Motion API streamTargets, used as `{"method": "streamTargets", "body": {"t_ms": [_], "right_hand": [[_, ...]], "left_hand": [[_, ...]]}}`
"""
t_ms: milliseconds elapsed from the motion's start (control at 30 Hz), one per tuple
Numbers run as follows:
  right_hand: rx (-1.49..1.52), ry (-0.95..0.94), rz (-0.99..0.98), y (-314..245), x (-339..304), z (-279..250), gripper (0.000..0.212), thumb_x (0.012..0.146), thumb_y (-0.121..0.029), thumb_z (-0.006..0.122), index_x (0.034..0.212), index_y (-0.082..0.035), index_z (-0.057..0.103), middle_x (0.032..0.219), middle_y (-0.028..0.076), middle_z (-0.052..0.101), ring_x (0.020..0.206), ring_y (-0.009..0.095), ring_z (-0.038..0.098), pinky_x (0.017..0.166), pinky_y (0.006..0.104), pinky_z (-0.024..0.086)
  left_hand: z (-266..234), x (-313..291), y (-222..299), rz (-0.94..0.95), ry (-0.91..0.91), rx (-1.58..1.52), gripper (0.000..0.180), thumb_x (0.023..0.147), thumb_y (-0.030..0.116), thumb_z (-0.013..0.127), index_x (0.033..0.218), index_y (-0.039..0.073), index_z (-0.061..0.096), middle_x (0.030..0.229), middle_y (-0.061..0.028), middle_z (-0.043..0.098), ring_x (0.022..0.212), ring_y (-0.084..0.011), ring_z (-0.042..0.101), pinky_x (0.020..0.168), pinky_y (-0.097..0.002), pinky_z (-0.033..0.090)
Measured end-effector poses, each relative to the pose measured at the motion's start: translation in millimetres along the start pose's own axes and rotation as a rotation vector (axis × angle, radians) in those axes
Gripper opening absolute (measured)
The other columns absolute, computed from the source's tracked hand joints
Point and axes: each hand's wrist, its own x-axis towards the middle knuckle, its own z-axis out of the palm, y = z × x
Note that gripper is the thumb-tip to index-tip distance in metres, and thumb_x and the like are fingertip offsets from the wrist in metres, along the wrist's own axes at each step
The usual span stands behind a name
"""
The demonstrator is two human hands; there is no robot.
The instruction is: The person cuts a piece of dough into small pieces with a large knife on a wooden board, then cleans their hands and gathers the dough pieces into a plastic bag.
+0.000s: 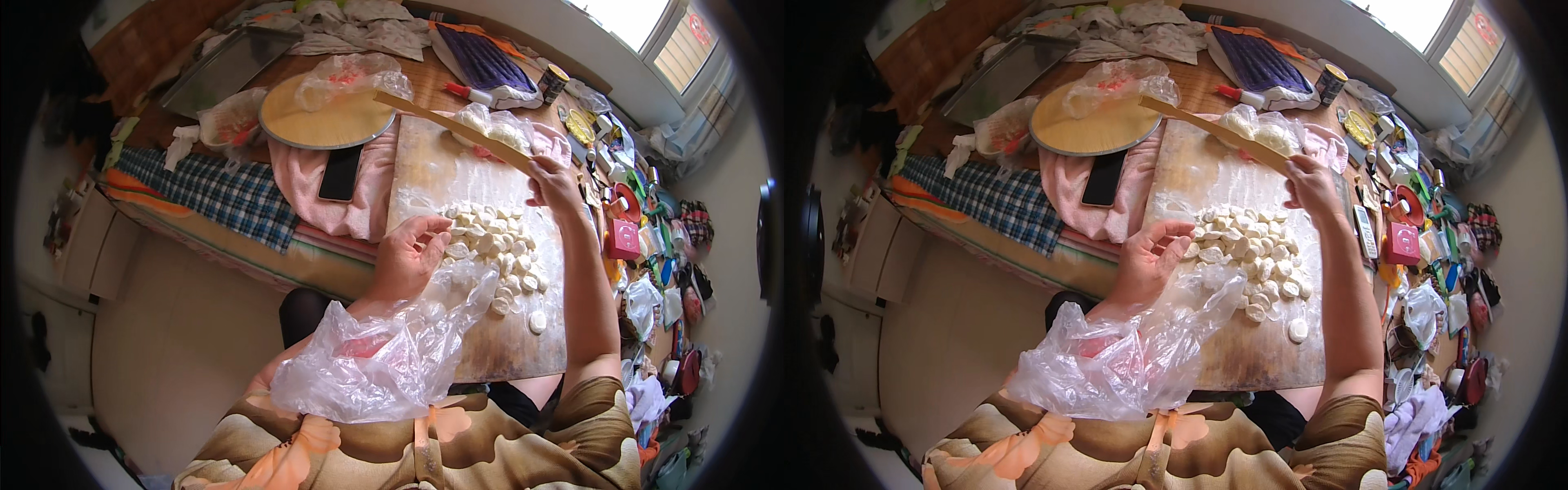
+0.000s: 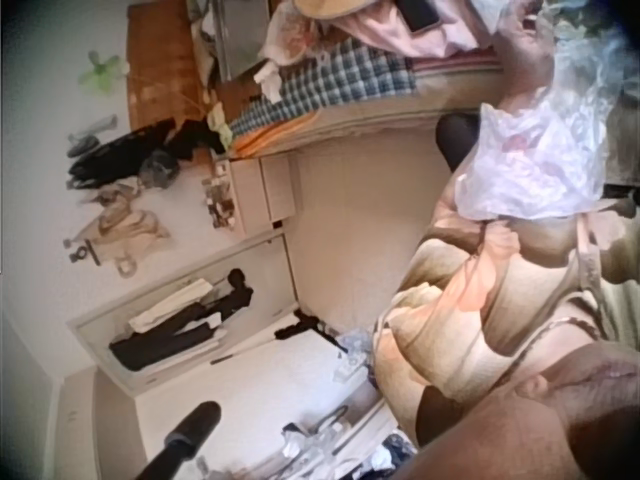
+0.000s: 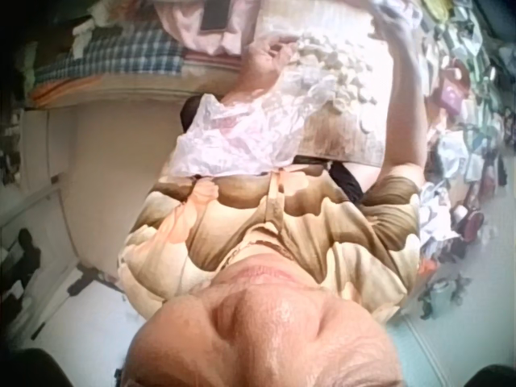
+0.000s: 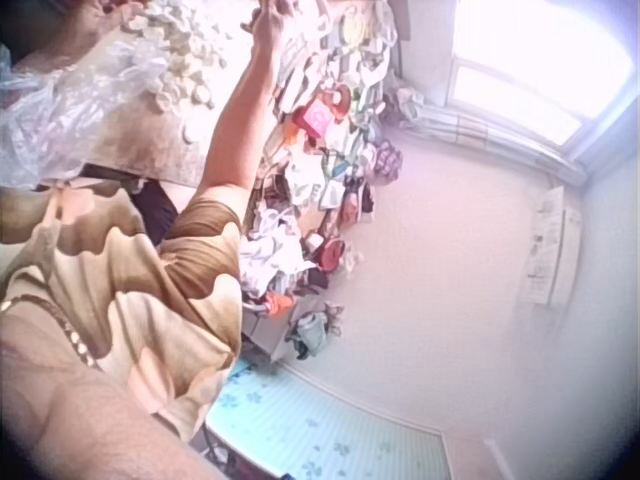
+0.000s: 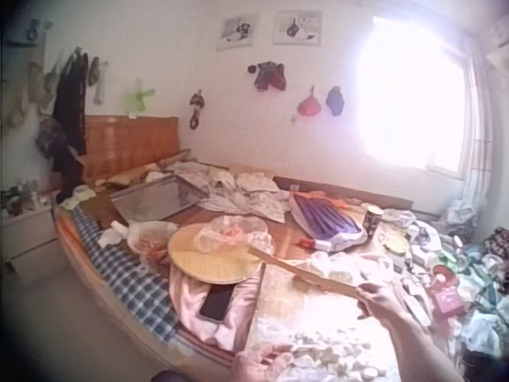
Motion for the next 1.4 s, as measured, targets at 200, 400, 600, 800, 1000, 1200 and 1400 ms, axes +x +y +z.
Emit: {"method": "streamTargets", "body": {"t_ms": [200,400,600,800,1000,1200,1400], "right_hand": [[0.063,-0.041,0.122,-22,17,70,0.030,0.101,-0.027,0.050,0.117,-0.003,0.060,0.068,-0.001,0.051,0.053,0.009,0.049,0.056,0.0329,0.060],[0.251,-0.073,0.245,-22,53,119,0.018,0.100,-0.022,0.049,0.100,-0.007,0.058,0.068,-0.002,0.050,0.052,0.009,0.047,0.066,0.0439,0.060],[0.676,-0.117,0.342,-8,95,150,0.015,0.103,-0.022,0.043,0.097,-0.011,0.053,0.066,-0.004,0.048,0.050,0.010,0.045,0.072,0.0425,0.057],[0.900,-0.083,0.239,8,98,159,0.015,0.104,-0.022,0.044,0.112,-0.012,0.052,0.071,-0.002,0.049,0.055,0.009,0.048,0.067,0.0346,0.056],[0.720,0.006,-0.011,-1,78,126,0.019,0.102,-0.026,0.051,0.114,-0.014,0.059,0.068,-0.003,0.055,0.050,0.004,0.049,0.047,0.0248,0.051],[0.156,0.086,-0.360,2,41,70,0.026,0.099,-0.022,0.057,0.119,-0.007,0.064,0.063,0.001,0.057,0.050,0.008,0.051,0.049,0.0221,0.042],[-0.545,0.160,-0.724,1,-17,40,0.026,0.097,-0.020,0.056,0.118,-0.007,0.065,0.069,0.008,0.060,0.057,0.015,0.057,0.058,0.0309,0.047]], "left_hand": [[-2,2,-1,-0.027,-0.029,0.019,0.020,0.094,0.011,0.063,0.112,0.002,0.066,0.097,-0.0027,0.068,0.083,-0.0072,0.059,0.076,-0.0229,0.049],[-6,5,-1,-0.004,-0.017,0.036,0.020,0.094,0.011,0.063,0.112,0.002,0.066,0.096,-0.0027,0.068,0.083,-0.0076,0.059,0.076,-0.0229,0.050],[-10,7,1,0.014,0.008,0.058,0.019,0.092,0.009,0.063,0.110,0.001,0.066,0.094,-0.0044,0.068,0.080,-0.0088,0.060,0.072,-0.0236,0.050],[-10,10,2,0.081,0.068,0.054,0.019,0.090,0.009,0.065,0.106,0.000,0.067,0.093,-0.0085,0.070,0.074,-0.0126,0.063,0.066,-0.0265,0.051],[-11,6,1,0.059,0.062,0.049,0.018,0.090,0.009,0.065,0.105,0.001,0.068,0.094,-0.0079,0.070,0.074,-0.0122,0.062,0.066,-0.0265,0.052],[-6,-1,6,0.022,0.006,0.038,0.019,0.092,0.011,0.064,0.109,0.002,0.067,0.095,-0.0044,0.069,0.079,-0.0096,0.061,0.072,-0.0247,0.050],[-5,-6,8,0.032,-0.006,0.066,0.020,0.093,0.011,0.064,0.111,0.002,0.067,0.093,-0.0018,0.068,0.079,-0.0073,0.058,0.073,-0.0230,0.049]]}}
